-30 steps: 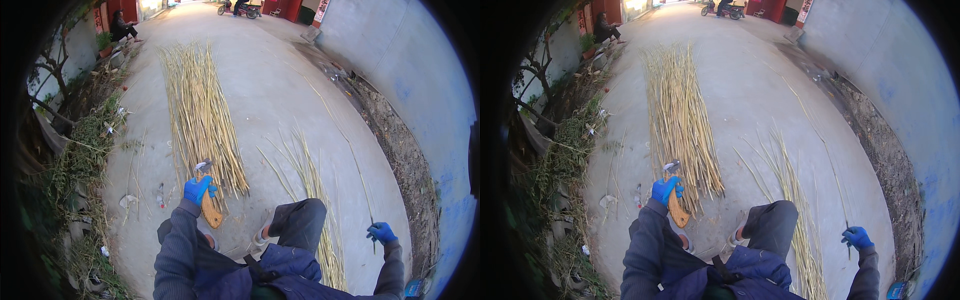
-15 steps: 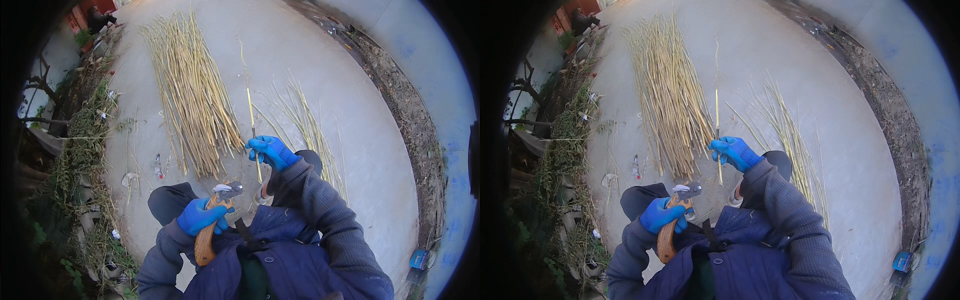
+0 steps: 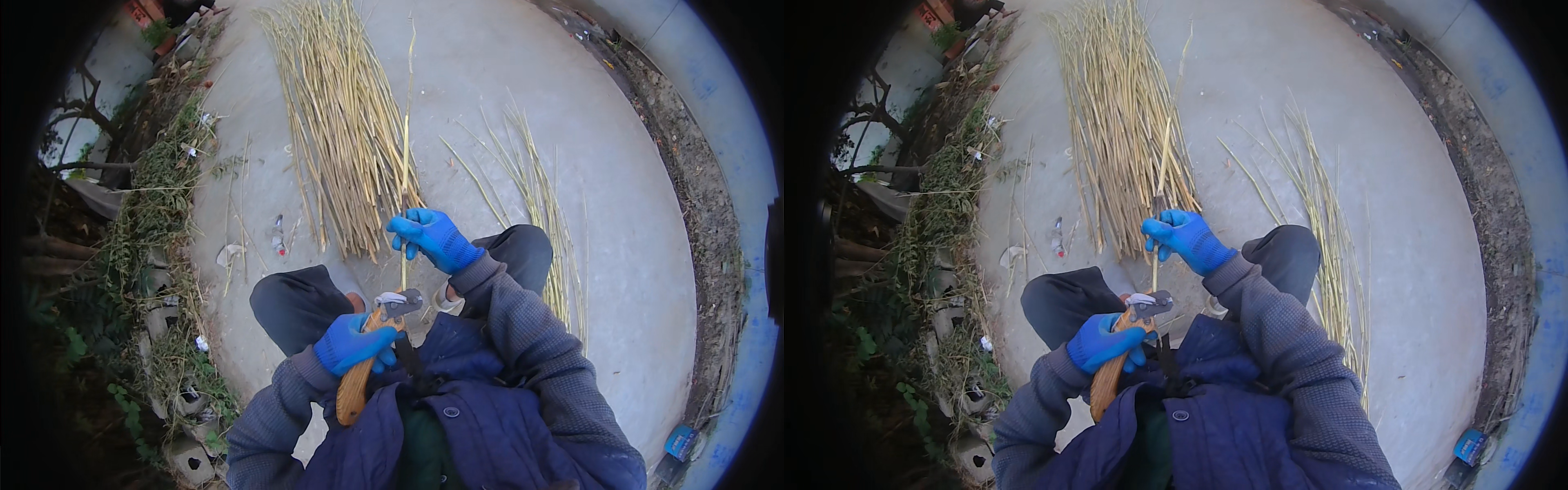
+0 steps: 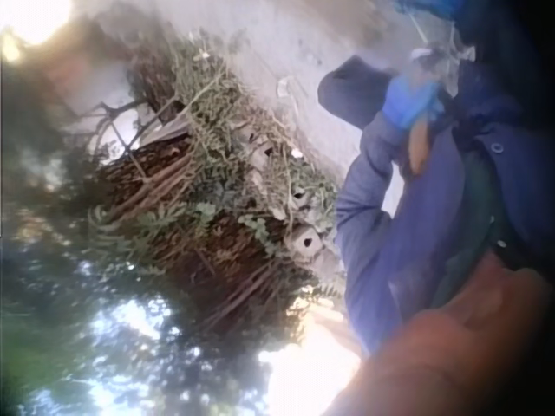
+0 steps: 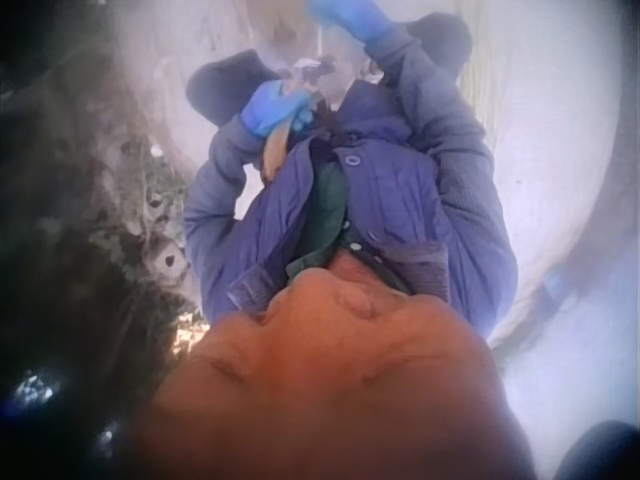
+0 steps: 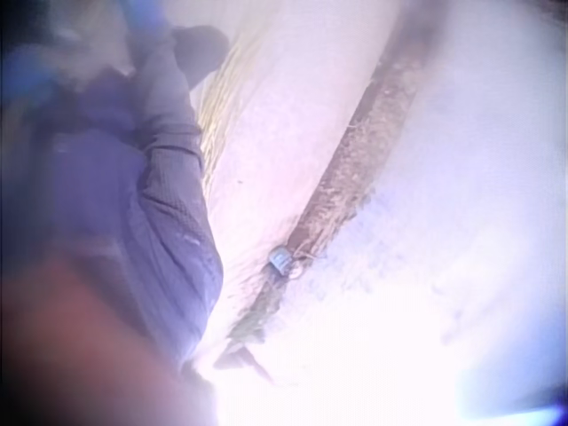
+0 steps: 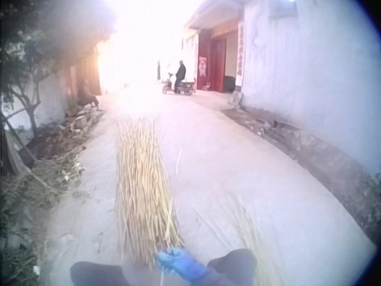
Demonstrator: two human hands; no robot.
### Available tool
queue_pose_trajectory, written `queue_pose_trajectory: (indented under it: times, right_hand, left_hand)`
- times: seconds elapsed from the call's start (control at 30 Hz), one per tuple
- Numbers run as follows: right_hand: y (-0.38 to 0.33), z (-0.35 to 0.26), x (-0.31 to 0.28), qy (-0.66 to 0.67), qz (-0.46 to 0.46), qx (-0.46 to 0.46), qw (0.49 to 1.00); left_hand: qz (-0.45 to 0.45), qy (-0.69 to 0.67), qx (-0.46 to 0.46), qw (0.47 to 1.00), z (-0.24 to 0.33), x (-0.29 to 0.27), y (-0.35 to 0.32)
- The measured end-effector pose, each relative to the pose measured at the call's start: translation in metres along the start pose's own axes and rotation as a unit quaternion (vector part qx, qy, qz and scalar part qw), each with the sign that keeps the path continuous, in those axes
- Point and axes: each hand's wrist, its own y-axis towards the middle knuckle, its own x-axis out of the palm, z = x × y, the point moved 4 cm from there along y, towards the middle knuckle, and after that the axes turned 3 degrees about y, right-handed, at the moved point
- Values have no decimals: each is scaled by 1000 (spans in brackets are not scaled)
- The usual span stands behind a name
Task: The person sits on the ground and uses a handheld tool to strip the outer layer from long bamboo sticks. They pick up each stick, scrape it lengthwise, and place the processed sticks into a separate pile on the ground.
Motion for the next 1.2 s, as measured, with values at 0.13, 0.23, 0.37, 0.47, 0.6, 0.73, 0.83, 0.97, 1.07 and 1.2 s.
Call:
queue_pose_trajectory:
  times: [0.13, 0.23, 0.37, 0.47, 0.6, 0.73, 0.83, 0.97, 1.07, 1.2]
  right_hand:
    - [-7, 18, 10, -20, -5, 25, 999]
    - [-19, 36, 19, -45, 2, 42, 998]
    - [-32, 47, 26, -67, -25, 50, 996]
    - [-27, 41, 18, -26, -24, 82, 996]
    - [-12, 28, 9, -35, -13, 44, 998]
    - [-9, 43, 20, -52, -83, 54, 994]
    - [-14, 44, 19, -84, -46, -18, 995]
    - [-46, 22, 8, -110, 118, -91, 983]
    - [-86, 27, 17, -71, 140, 23, 987]
    - [-102, 38, 16, -81, 89, 81, 989]
  left_hand:
    - [22, 33, 8, 999, -5, -7, 5]
    - [22, 36, -4, 999, -11, -12, 10]
    - [33, 3, 5, 999, -20, -12, 15]
    - [26, 22, -3, 999, -26, -4, 11]
    - [27, 32, -16, 999, -29, 0, 4]
    - [41, 38, 9, 998, -22, -14, 11]
    - [62, 11, 40, 997, -16, -24, 26]
    - [66, -16, 71, 995, 1, -29, 41]
    - [60, -28, 83, 994, 16, -22, 54]
    - [34, -63, 95, 993, 24, -5, 87]
